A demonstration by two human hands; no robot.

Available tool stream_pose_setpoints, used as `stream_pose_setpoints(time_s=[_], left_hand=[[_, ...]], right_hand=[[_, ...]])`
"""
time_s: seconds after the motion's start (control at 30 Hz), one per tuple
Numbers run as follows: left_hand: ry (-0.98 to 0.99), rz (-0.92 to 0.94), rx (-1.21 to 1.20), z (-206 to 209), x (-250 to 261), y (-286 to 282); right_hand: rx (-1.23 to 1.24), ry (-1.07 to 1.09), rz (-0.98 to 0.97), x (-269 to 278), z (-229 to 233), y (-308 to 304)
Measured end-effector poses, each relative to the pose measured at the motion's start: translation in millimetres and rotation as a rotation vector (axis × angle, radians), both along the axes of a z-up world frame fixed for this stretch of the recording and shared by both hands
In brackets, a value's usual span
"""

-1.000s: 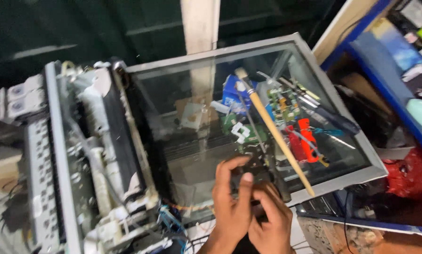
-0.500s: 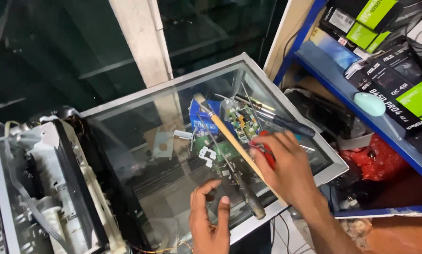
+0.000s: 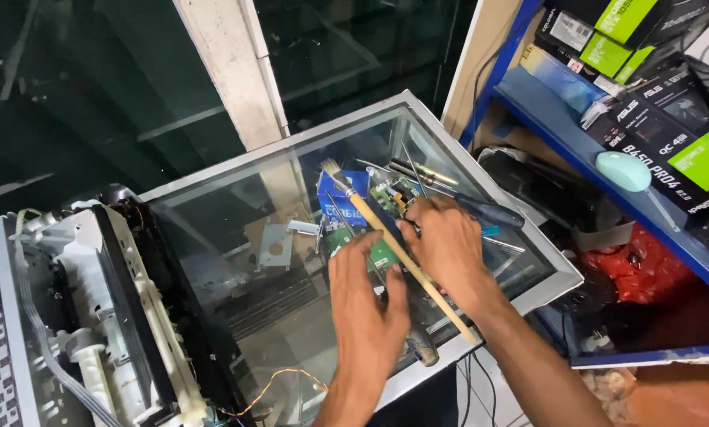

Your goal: The person works on the internal mechanism of a disassembled printer, using a white cloth to wipe components and a screwdriver to adjust parts. They handle wires and a small green circuit board, placing the board onto the printer's internal assembly.

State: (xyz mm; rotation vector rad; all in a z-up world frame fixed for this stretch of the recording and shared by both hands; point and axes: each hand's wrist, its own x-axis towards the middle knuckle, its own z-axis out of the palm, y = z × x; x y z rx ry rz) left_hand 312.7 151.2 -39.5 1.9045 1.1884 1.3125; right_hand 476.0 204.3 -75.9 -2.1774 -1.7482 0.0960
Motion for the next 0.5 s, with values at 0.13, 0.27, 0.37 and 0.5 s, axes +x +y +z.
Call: stream_pose_setpoints(time_s=[0.13,0.27,0.37,0.5], left_hand=[[-0.018,0.012,-0.050,-15.7,-0.7,13.3],[-0.013,-0.010,-0.150,-25.7,-2.6,15.3],[-0.006,-0.027,-0.136,-32.9,0.0,14.8],[0.006,-0.052,-0.161,-35.7,0.8,12.9]], right_hand=[[0.255,-0.030,-0.001,4.3,-2.3,-10.3],[0.311,-0.039,0.047,2.2,-7.3,-11.7],[0.244,-0.042,0.025,-0.5,-4.1,-3.0],[0.061,0.003,0.008,-0.9,3.8,5.7]])
